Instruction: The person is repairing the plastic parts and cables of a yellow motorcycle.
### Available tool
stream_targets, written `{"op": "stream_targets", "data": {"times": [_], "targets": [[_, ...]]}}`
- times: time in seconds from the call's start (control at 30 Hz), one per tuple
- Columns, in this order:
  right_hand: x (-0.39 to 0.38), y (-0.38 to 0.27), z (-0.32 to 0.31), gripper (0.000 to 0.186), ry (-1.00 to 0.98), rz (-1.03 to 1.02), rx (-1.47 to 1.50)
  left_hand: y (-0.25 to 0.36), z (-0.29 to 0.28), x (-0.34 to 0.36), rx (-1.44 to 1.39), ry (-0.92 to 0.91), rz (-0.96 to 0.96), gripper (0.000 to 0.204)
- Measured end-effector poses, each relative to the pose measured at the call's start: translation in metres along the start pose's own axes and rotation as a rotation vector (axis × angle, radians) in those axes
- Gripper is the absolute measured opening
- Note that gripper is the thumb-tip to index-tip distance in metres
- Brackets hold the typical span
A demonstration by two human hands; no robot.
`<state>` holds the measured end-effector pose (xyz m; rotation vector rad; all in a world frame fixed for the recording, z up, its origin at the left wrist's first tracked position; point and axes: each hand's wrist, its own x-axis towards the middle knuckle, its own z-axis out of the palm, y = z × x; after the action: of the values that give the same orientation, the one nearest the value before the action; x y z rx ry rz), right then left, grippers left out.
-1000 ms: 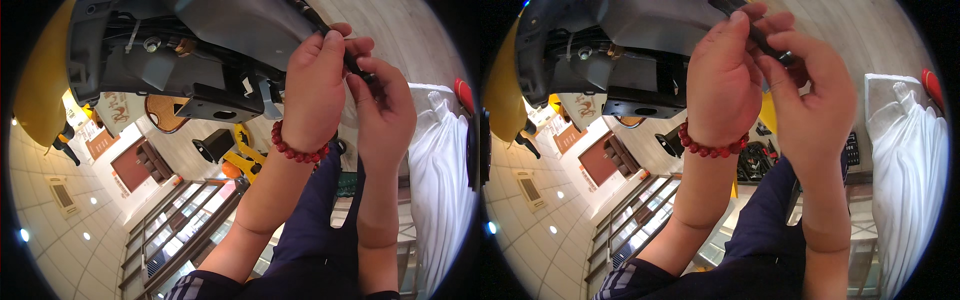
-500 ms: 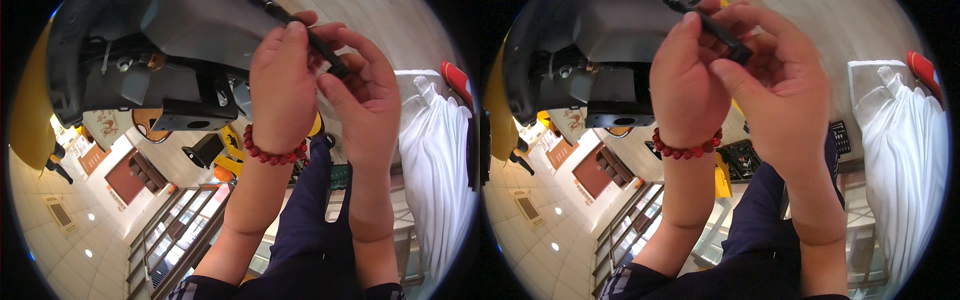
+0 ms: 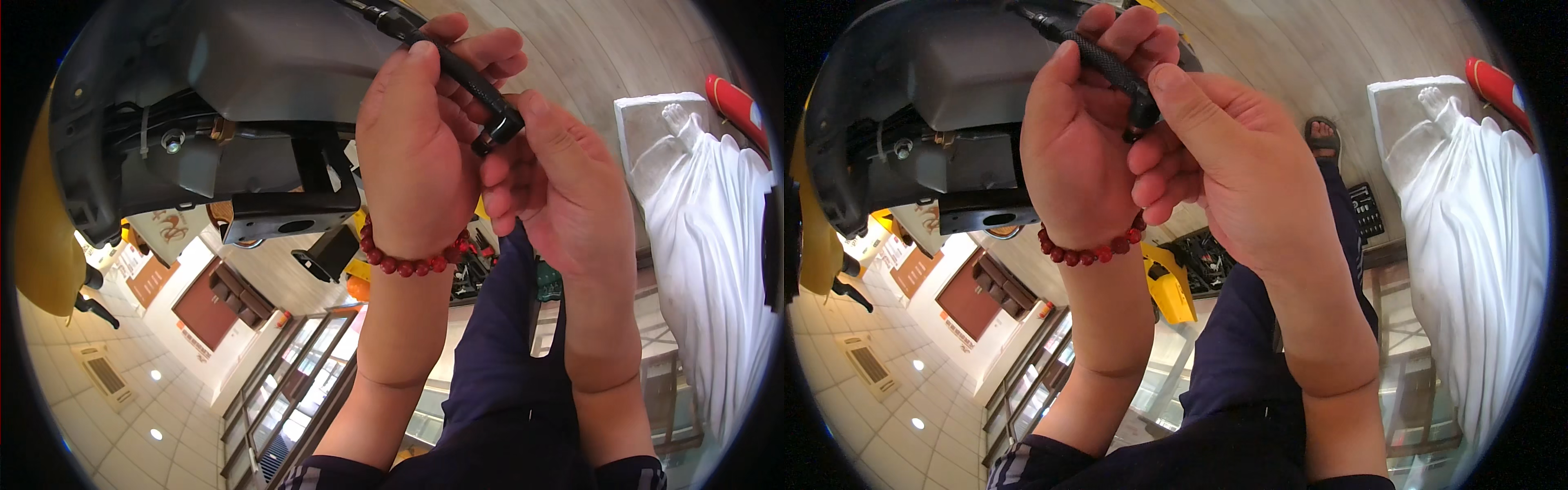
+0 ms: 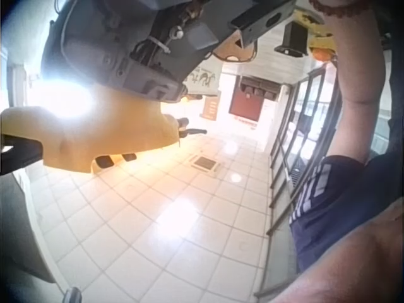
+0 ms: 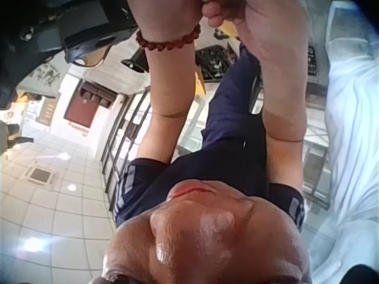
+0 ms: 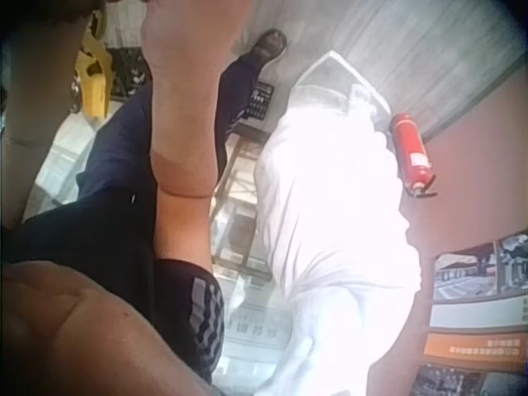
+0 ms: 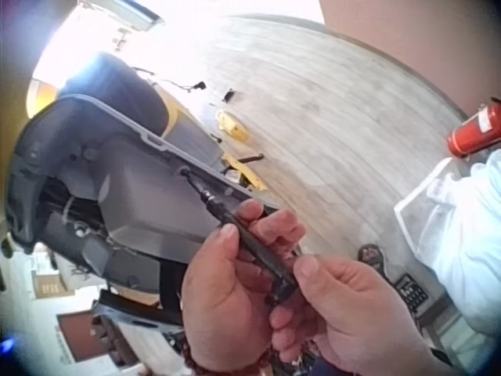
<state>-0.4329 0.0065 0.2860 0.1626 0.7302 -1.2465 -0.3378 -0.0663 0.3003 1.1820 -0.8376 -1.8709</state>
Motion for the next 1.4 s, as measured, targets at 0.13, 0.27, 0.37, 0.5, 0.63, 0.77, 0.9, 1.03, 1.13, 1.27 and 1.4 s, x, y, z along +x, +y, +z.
{"op": "stream_targets", "data": {"times": [0.13,0.27,0.37,0.5,0.63,0.77,0.9,1.03,1.13,1.27,1.4], "targets": [[-0.001,-0.003,-0.001,0.043,-0.078,0.148,0.114,-0.001,-0.003,-0.005,-0.006,0.06,-0.036,0.038],[0.005,0.002,-0.002,0.02,-0.017,-0.104,-0.23,0.002,-0.011,-0.004,-0.004,-0.004,-0.075,0.04],[0.011,0.017,0.005,0.027,0.229,-0.844,-1.002,0.002,-0.012,-0.004,0.133,-0.025,-0.083,0.04],[0.01,0.023,0.008,0.016,0.203,-0.641,-0.649,0.001,-0.007,-0.007,-0.024,0.003,-0.124,0.039],[-0.002,0.007,-0.004,0.029,0.007,-0.151,-0.347,-0.001,-0.006,-0.006,0.122,0.012,-0.06,0.039],[-0.004,0.001,-0.005,0.023,-0.056,-0.022,-0.241,-0.004,-0.012,-0.005,0.05,-0.031,-0.041,0.039],[0.004,0.011,-0.002,0.024,0.218,-0.671,-0.961,-0.005,-0.024,-0.002,-0.166,-0.144,-0.102,0.039],[0.013,0.016,-0.013,0.034,0.23,-1.006,-1.099,-0.003,-0.033,0.0,-0.153,-0.189,-0.104,0.035],[0.012,0.016,-0.013,0.03,0.178,-0.979,-1.044,-0.003,-0.031,-0.003,-0.156,-0.122,-0.095,0.034],[0.004,0.01,-0.001,0.019,0.246,-0.408,-0.281,-0.006,-0.019,-0.007,-0.08,0.004,-0.034,0.034],[0.0,0.002,-0.001,0.013,0.089,-0.102,-0.503,-0.004,-0.01,-0.008,-0.064,0.134,-0.066,0.036]]}}
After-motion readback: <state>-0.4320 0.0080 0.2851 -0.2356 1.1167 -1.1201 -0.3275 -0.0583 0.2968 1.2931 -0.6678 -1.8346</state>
